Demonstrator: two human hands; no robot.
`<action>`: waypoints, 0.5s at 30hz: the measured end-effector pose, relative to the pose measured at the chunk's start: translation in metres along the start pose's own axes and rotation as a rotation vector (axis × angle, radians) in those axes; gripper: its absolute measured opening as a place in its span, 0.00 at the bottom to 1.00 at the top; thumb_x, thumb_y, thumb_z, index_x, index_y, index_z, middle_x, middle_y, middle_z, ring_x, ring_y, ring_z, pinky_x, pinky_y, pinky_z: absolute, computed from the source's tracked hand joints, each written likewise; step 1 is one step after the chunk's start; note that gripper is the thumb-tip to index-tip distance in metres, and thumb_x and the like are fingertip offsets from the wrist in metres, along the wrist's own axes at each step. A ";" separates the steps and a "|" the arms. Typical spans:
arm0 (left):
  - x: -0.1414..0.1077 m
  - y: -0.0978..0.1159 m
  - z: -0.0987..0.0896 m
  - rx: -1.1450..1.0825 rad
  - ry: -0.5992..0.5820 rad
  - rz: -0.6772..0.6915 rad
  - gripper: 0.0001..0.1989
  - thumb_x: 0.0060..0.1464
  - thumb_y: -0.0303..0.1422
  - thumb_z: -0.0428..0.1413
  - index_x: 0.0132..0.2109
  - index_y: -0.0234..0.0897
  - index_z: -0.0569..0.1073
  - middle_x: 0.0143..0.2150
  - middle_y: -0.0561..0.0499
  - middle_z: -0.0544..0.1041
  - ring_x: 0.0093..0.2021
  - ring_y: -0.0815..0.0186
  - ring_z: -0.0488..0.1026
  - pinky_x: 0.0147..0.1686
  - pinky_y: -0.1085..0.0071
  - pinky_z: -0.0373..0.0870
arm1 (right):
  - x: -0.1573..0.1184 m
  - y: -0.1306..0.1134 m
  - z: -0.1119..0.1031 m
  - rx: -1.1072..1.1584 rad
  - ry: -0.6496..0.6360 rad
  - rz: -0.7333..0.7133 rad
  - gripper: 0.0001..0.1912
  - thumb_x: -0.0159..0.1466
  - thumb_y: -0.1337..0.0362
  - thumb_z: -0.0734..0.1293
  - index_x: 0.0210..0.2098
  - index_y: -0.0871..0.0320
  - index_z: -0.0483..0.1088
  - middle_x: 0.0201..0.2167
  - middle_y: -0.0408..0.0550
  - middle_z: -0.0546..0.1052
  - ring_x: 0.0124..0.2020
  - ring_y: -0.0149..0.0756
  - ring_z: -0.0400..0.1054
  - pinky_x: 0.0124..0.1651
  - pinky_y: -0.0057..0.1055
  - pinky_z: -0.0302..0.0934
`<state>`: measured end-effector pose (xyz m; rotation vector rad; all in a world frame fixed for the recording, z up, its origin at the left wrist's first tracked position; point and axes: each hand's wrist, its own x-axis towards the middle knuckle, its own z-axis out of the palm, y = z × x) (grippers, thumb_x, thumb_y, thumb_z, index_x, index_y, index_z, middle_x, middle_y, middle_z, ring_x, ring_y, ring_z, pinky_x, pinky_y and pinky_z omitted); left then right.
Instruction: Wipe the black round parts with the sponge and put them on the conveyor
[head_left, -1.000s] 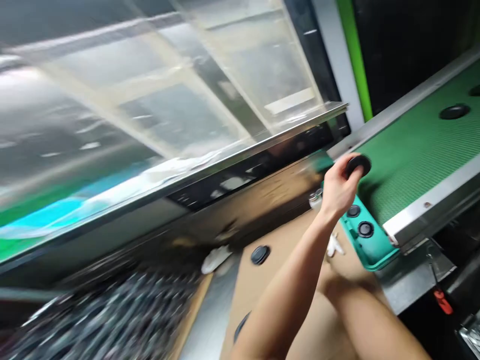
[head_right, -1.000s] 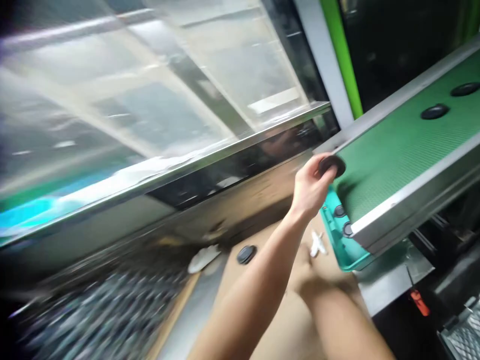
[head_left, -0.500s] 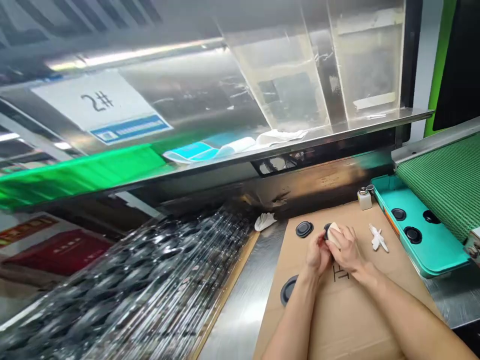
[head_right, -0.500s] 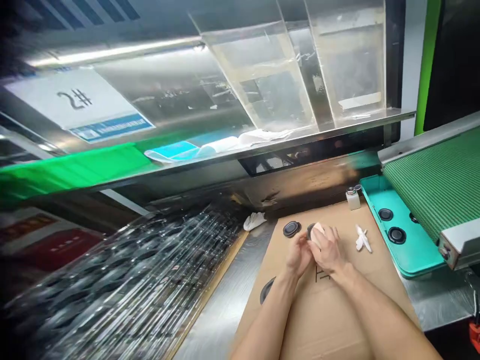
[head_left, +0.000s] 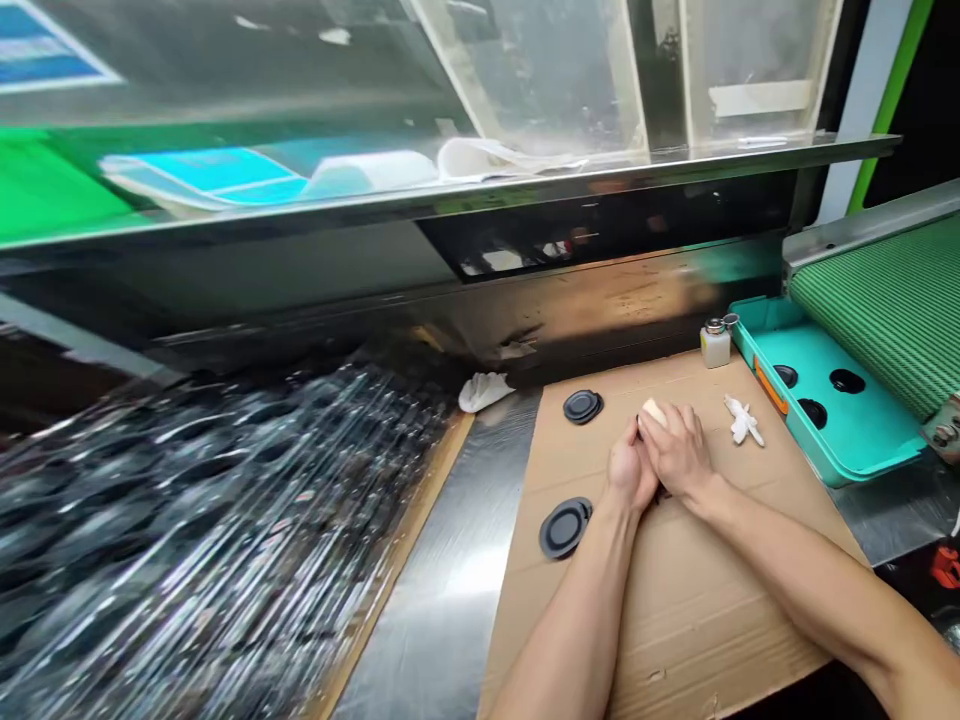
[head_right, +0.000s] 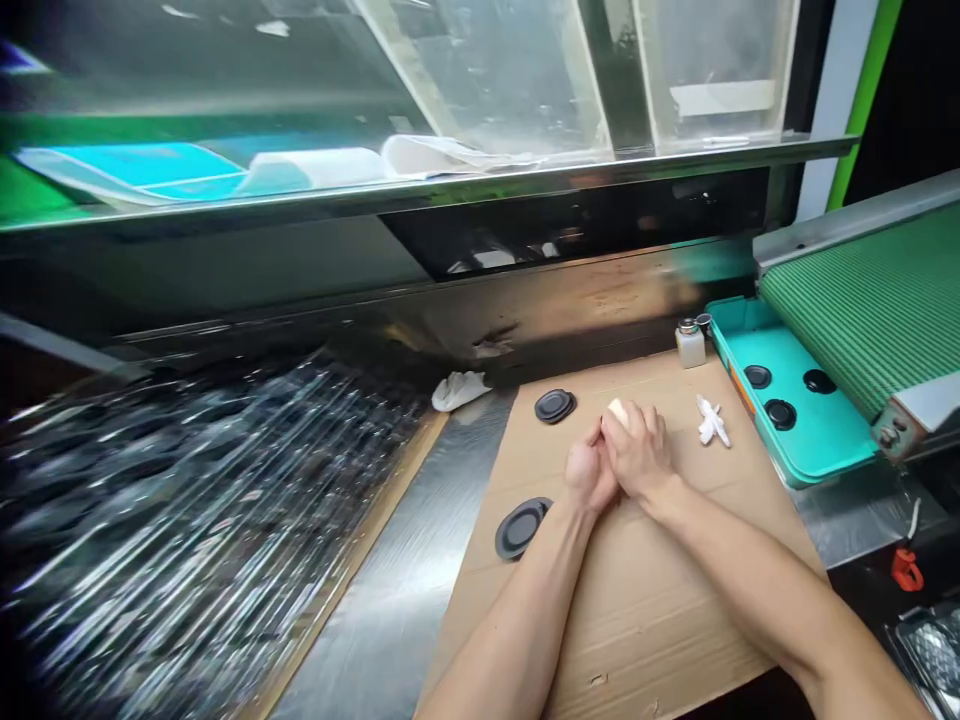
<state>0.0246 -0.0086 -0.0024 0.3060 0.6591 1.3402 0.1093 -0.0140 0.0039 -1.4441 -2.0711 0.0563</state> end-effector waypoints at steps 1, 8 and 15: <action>0.000 -0.001 -0.001 0.010 0.016 0.017 0.19 0.67 0.36 0.45 0.50 0.32 0.77 0.48 0.42 0.81 0.54 0.59 0.77 0.58 0.62 0.72 | 0.000 0.000 -0.001 -0.008 0.000 0.041 0.20 0.75 0.59 0.53 0.57 0.51 0.72 0.61 0.51 0.68 0.50 0.47 0.58 0.53 0.41 0.58; 0.004 -0.002 -0.009 0.164 0.032 0.051 0.17 0.66 0.37 0.47 0.47 0.34 0.77 0.44 0.43 0.81 0.49 0.59 0.79 0.53 0.61 0.75 | 0.001 0.004 -0.003 -0.030 -0.031 0.063 0.17 0.74 0.59 0.55 0.54 0.48 0.72 0.57 0.51 0.70 0.49 0.46 0.60 0.51 0.42 0.59; 0.004 -0.001 -0.004 0.071 0.053 0.087 0.19 0.68 0.35 0.43 0.51 0.33 0.76 0.45 0.42 0.81 0.51 0.61 0.78 0.56 0.62 0.74 | 0.007 0.014 -0.007 0.045 -0.028 0.234 0.19 0.72 0.53 0.61 0.59 0.51 0.65 0.55 0.54 0.70 0.52 0.46 0.63 0.50 0.40 0.61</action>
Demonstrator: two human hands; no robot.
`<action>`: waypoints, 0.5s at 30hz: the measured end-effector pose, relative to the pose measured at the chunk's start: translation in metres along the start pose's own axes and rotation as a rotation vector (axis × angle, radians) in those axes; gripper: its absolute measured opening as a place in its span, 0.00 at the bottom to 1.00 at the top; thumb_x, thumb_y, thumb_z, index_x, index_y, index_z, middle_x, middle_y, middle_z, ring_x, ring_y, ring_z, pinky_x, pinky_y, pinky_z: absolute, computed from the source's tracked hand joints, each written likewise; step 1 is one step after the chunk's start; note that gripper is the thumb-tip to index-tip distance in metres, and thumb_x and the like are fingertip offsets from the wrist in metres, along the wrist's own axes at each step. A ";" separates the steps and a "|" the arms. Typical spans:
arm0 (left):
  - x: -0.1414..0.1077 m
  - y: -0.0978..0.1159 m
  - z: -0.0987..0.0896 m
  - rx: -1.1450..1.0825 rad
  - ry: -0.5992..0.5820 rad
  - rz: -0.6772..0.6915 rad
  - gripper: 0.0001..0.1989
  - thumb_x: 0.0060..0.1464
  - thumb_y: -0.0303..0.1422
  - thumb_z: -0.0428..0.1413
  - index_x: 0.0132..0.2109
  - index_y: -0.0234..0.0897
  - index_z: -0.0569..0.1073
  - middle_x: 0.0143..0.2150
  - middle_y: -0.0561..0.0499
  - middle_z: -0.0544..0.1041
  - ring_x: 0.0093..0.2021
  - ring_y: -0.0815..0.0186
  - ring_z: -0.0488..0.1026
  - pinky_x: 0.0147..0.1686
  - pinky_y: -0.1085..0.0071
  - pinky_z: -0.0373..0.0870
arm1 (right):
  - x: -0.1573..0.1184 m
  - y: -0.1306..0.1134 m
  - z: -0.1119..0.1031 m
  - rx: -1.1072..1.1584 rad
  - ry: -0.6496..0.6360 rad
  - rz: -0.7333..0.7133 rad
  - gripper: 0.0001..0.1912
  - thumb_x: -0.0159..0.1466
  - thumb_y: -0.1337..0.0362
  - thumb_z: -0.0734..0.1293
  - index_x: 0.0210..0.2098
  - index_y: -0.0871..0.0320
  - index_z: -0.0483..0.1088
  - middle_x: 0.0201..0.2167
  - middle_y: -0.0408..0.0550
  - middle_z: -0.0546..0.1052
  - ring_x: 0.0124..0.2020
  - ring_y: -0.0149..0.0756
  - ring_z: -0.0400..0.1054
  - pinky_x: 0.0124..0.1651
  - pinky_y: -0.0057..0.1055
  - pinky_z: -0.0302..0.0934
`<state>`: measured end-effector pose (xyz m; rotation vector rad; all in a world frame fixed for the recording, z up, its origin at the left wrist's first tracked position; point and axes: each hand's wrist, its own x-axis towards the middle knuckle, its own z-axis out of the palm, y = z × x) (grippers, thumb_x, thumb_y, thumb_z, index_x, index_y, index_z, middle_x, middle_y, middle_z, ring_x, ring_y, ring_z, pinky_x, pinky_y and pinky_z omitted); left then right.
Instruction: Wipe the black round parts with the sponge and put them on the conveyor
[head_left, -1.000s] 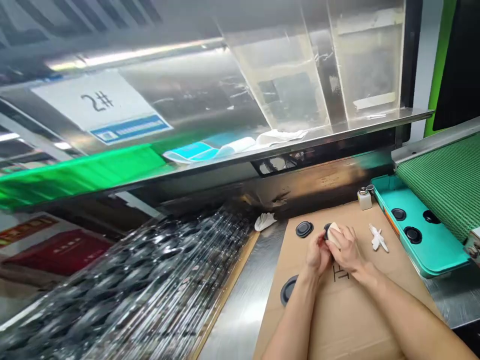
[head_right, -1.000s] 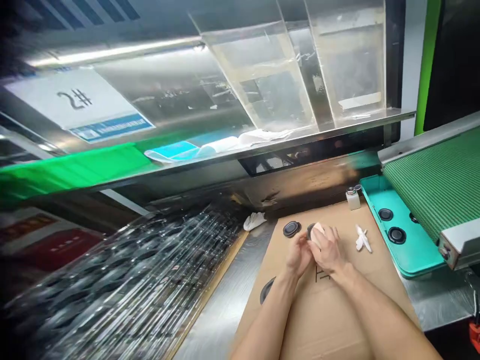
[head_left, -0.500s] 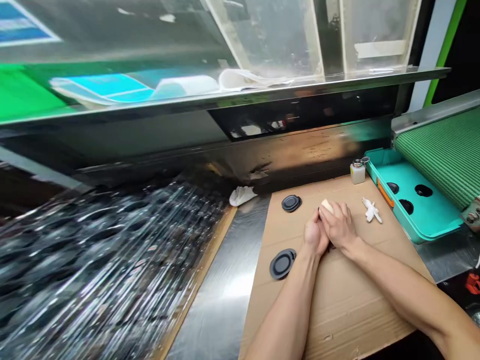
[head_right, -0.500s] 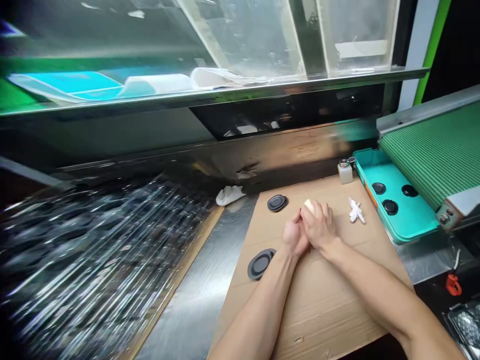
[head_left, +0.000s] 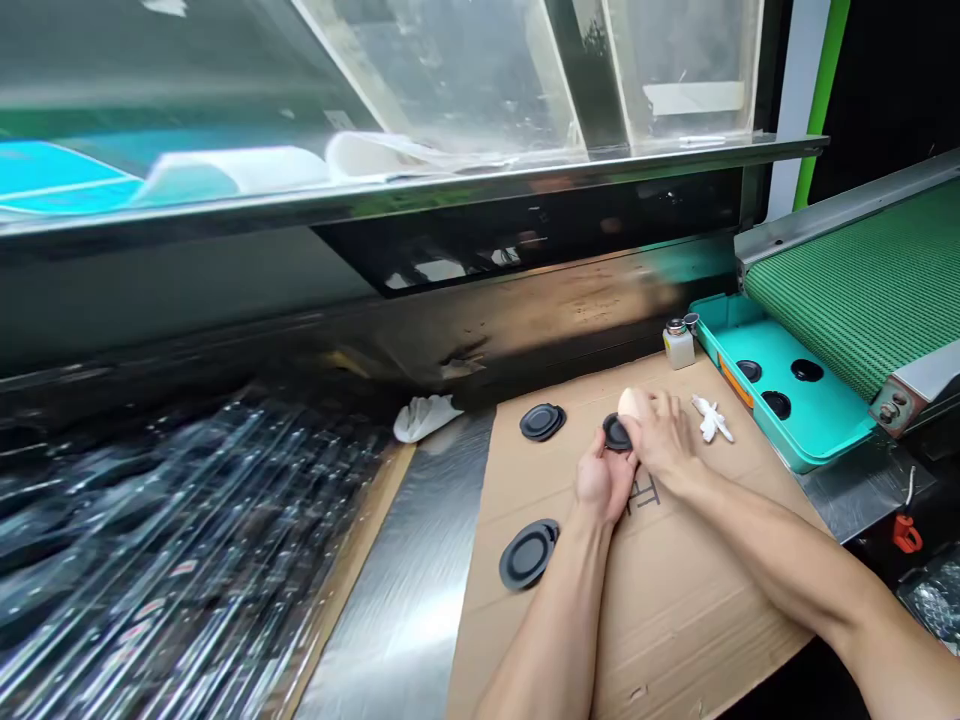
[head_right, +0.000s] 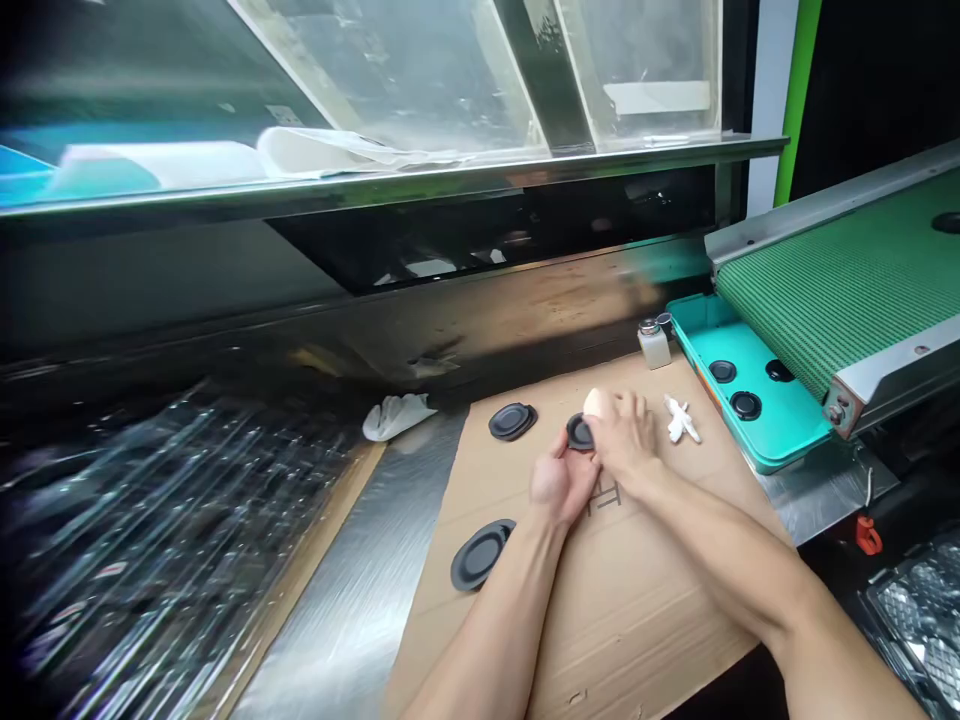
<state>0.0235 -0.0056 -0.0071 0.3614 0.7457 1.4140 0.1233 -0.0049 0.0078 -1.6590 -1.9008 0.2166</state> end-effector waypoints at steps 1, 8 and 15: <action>-0.001 0.000 0.002 -0.029 0.001 -0.008 0.19 0.69 0.34 0.42 0.51 0.32 0.76 0.46 0.42 0.81 0.52 0.61 0.78 0.56 0.62 0.73 | 0.002 0.002 -0.001 0.023 -0.029 0.080 0.20 0.72 0.53 0.61 0.59 0.55 0.64 0.53 0.56 0.71 0.50 0.46 0.65 0.49 0.39 0.62; -0.007 -0.007 0.009 -0.099 -0.061 -0.007 0.20 0.69 0.35 0.42 0.53 0.31 0.76 0.50 0.41 0.81 0.56 0.60 0.76 0.61 0.63 0.69 | 0.006 0.003 0.003 0.242 0.009 -0.015 0.17 0.70 0.59 0.64 0.55 0.57 0.62 0.52 0.55 0.71 0.53 0.44 0.66 0.55 0.37 0.61; -0.001 -0.013 0.007 -0.102 -0.029 -0.008 0.18 0.69 0.35 0.44 0.52 0.31 0.76 0.53 0.40 0.79 0.57 0.62 0.75 0.61 0.67 0.69 | 0.010 0.007 0.007 0.252 0.051 -0.059 0.11 0.70 0.64 0.60 0.51 0.57 0.62 0.49 0.54 0.71 0.50 0.42 0.66 0.52 0.35 0.63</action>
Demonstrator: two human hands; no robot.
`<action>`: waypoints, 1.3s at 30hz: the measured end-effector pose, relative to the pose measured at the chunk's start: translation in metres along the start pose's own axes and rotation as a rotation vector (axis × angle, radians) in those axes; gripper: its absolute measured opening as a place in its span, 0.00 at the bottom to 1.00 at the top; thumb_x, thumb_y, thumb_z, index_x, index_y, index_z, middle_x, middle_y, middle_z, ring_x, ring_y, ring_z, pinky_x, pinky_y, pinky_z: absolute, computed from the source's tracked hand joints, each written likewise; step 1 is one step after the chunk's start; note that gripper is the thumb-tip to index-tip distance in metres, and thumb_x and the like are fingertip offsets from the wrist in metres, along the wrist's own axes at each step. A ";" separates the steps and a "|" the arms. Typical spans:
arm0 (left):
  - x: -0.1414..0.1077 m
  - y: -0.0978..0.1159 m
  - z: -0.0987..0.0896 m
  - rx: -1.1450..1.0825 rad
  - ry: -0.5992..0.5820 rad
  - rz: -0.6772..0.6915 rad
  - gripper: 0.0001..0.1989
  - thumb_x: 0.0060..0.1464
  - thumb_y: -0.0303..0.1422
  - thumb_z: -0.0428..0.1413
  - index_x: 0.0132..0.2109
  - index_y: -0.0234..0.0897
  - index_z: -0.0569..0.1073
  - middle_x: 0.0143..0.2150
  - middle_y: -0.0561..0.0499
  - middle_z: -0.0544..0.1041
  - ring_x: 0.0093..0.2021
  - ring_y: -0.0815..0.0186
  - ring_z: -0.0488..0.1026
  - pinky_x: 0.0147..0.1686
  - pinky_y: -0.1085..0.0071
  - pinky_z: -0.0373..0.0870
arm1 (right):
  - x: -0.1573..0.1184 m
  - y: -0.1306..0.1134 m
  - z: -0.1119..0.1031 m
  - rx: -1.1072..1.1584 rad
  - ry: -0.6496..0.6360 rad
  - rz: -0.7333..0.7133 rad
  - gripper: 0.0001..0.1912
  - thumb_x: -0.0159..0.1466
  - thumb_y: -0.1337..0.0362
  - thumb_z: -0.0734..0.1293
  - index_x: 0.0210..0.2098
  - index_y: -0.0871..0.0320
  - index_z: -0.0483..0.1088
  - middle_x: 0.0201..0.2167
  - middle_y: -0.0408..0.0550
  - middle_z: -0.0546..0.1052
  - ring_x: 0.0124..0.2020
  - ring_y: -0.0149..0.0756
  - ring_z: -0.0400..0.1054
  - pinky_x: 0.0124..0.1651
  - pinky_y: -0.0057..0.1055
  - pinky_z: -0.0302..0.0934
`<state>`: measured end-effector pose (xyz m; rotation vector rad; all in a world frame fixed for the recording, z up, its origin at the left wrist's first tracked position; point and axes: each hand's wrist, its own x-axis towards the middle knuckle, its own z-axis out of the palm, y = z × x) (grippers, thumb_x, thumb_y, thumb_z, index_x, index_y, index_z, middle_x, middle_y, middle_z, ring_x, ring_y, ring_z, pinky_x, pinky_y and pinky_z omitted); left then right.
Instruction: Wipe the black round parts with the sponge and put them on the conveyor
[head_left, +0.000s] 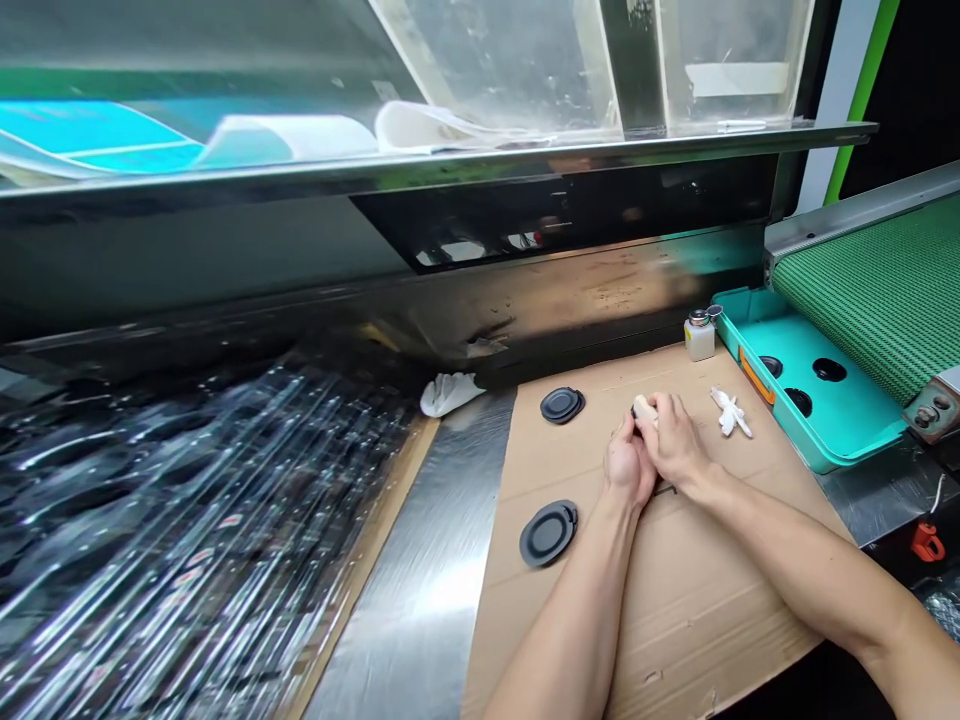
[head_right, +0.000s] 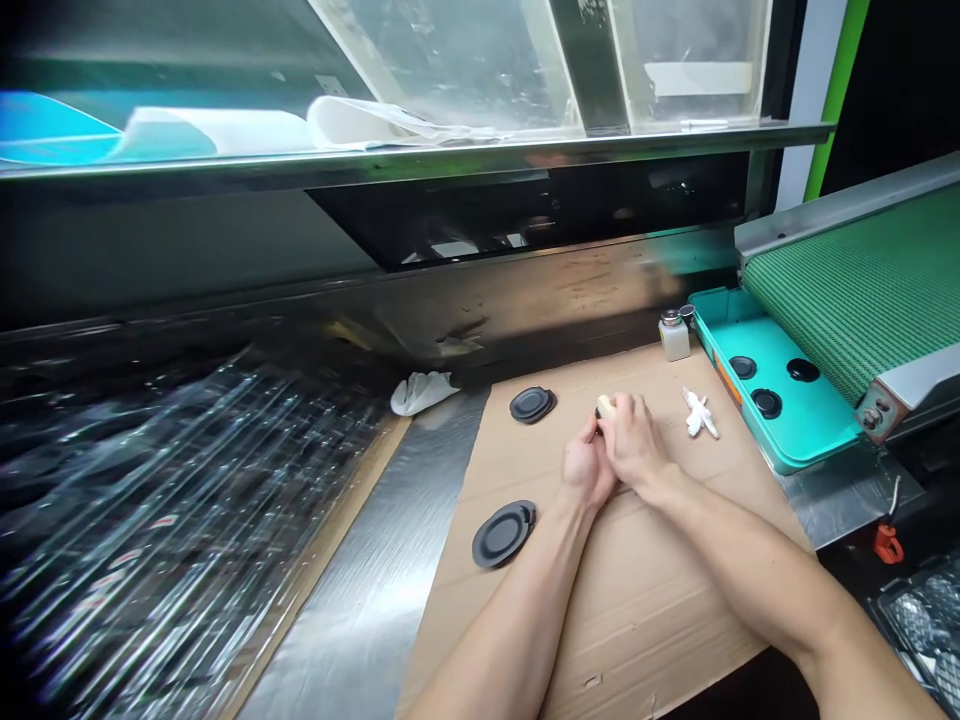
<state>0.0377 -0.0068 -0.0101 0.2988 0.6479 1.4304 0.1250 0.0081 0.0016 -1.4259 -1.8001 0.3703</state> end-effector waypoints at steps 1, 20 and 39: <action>0.000 0.000 0.000 -0.001 0.003 0.005 0.18 0.69 0.34 0.44 0.51 0.31 0.76 0.52 0.40 0.79 0.57 0.62 0.75 0.60 0.66 0.69 | 0.000 0.002 0.000 0.008 -0.013 -0.003 0.10 0.70 0.64 0.60 0.51 0.57 0.63 0.48 0.54 0.71 0.49 0.42 0.67 0.51 0.35 0.63; 0.004 0.000 -0.004 0.073 -0.015 0.056 0.18 0.69 0.35 0.45 0.46 0.29 0.76 0.49 0.36 0.80 0.52 0.58 0.78 0.58 0.57 0.71 | 0.015 0.006 -0.033 0.054 -0.262 0.096 0.08 0.64 0.59 0.68 0.38 0.54 0.77 0.33 0.44 0.80 0.35 0.35 0.72 0.36 0.27 0.58; 0.004 0.004 -0.003 -0.004 0.062 -0.012 0.20 0.71 0.34 0.41 0.52 0.32 0.75 0.49 0.40 0.81 0.52 0.60 0.78 0.55 0.60 0.75 | 0.012 0.001 -0.026 -0.283 -0.171 0.029 0.12 0.73 0.58 0.57 0.47 0.55 0.69 0.41 0.51 0.79 0.41 0.40 0.73 0.40 0.29 0.56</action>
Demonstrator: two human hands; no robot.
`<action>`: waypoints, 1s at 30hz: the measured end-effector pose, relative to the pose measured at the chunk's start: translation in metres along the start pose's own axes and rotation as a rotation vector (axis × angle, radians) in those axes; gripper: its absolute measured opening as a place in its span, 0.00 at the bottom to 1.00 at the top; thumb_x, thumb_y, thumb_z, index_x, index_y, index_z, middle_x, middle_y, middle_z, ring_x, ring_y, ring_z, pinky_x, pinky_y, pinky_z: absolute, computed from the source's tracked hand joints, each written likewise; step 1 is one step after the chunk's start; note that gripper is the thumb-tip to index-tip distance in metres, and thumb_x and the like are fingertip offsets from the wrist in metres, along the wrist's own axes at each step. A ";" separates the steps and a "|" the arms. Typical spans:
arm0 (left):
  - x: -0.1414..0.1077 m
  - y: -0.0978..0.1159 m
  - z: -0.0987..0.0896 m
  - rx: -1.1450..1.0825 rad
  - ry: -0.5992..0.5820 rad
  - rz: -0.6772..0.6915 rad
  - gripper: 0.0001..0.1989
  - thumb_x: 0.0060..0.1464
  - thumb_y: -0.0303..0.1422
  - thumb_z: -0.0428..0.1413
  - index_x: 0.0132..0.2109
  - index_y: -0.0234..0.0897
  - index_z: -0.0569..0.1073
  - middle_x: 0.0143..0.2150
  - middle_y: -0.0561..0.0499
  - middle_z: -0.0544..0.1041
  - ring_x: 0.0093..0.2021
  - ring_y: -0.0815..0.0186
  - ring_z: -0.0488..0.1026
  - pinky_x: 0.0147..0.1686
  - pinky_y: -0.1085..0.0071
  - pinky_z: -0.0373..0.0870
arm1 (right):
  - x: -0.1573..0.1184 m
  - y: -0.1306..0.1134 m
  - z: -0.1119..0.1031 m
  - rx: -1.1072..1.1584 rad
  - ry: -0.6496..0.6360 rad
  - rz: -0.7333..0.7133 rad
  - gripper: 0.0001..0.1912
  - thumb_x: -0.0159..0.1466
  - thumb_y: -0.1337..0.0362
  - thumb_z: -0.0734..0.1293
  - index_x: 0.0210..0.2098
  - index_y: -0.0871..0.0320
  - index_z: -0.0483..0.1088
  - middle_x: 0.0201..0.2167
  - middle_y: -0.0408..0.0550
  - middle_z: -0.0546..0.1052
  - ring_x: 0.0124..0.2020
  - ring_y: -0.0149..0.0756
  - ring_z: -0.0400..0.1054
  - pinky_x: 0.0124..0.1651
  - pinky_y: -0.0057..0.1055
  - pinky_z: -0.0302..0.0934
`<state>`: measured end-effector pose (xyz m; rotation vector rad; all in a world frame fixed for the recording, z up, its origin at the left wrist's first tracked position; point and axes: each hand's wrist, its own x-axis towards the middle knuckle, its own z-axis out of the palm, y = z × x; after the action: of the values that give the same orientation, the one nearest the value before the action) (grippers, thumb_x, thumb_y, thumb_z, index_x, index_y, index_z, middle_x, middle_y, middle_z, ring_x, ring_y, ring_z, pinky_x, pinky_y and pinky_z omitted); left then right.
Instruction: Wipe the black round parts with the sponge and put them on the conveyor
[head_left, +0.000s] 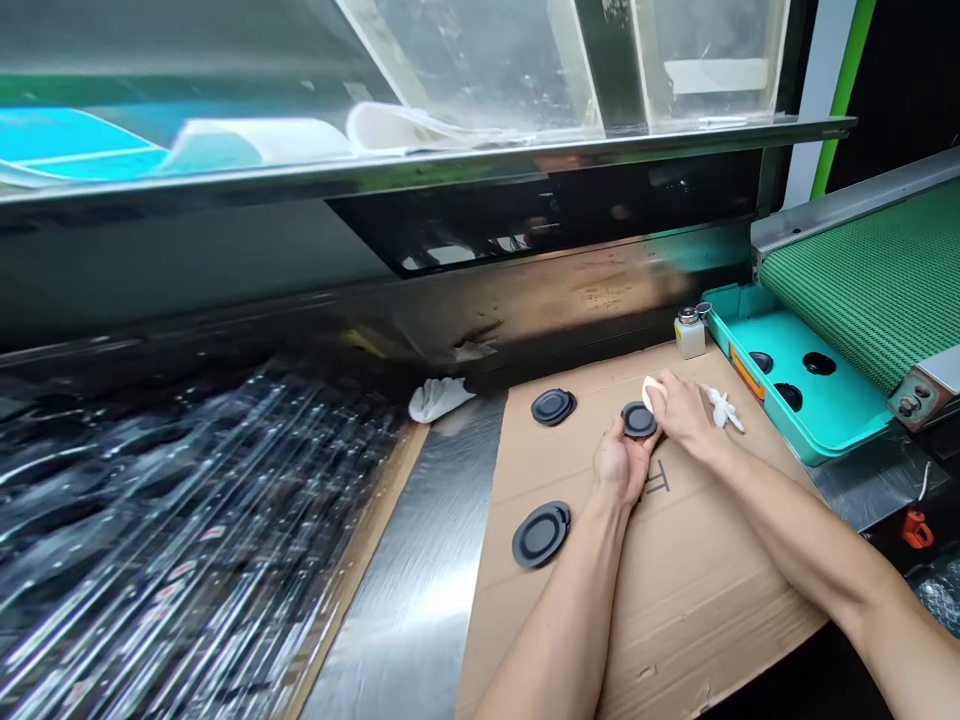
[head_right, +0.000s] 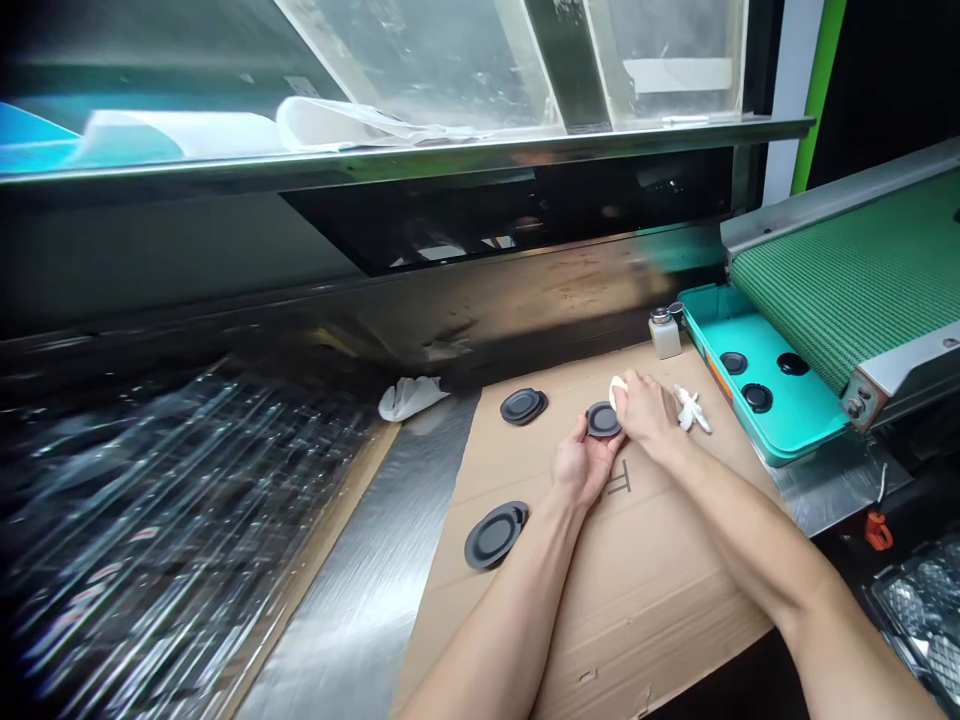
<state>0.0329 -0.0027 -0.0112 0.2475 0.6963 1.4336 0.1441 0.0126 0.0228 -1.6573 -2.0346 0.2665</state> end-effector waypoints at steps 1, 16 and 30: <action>0.000 0.000 0.000 -0.006 0.006 -0.002 0.20 0.71 0.34 0.41 0.52 0.31 0.75 0.48 0.40 0.81 0.52 0.61 0.78 0.55 0.60 0.75 | -0.001 -0.001 0.001 -0.016 -0.017 -0.009 0.13 0.73 0.57 0.57 0.47 0.55 0.68 0.41 0.51 0.79 0.41 0.40 0.73 0.39 0.30 0.56; 0.004 0.019 -0.002 0.002 0.132 0.143 0.22 0.71 0.37 0.39 0.52 0.29 0.73 0.45 0.37 0.81 0.47 0.59 0.80 0.47 0.63 0.78 | 0.002 0.023 -0.024 -0.123 0.107 0.094 0.17 0.73 0.53 0.58 0.45 0.55 0.74 0.46 0.56 0.76 0.49 0.48 0.68 0.49 0.38 0.59; 0.002 0.017 0.005 -0.013 0.015 0.094 0.18 0.70 0.36 0.44 0.47 0.28 0.75 0.44 0.37 0.81 0.45 0.59 0.80 0.46 0.62 0.77 | 0.006 0.028 -0.034 0.010 0.134 -0.102 0.13 0.70 0.65 0.60 0.47 0.59 0.75 0.45 0.55 0.77 0.48 0.42 0.71 0.51 0.33 0.61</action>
<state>0.0218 0.0027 0.0012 0.2625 0.6950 1.5307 0.1837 0.0195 0.0406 -1.5177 -2.0060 0.1262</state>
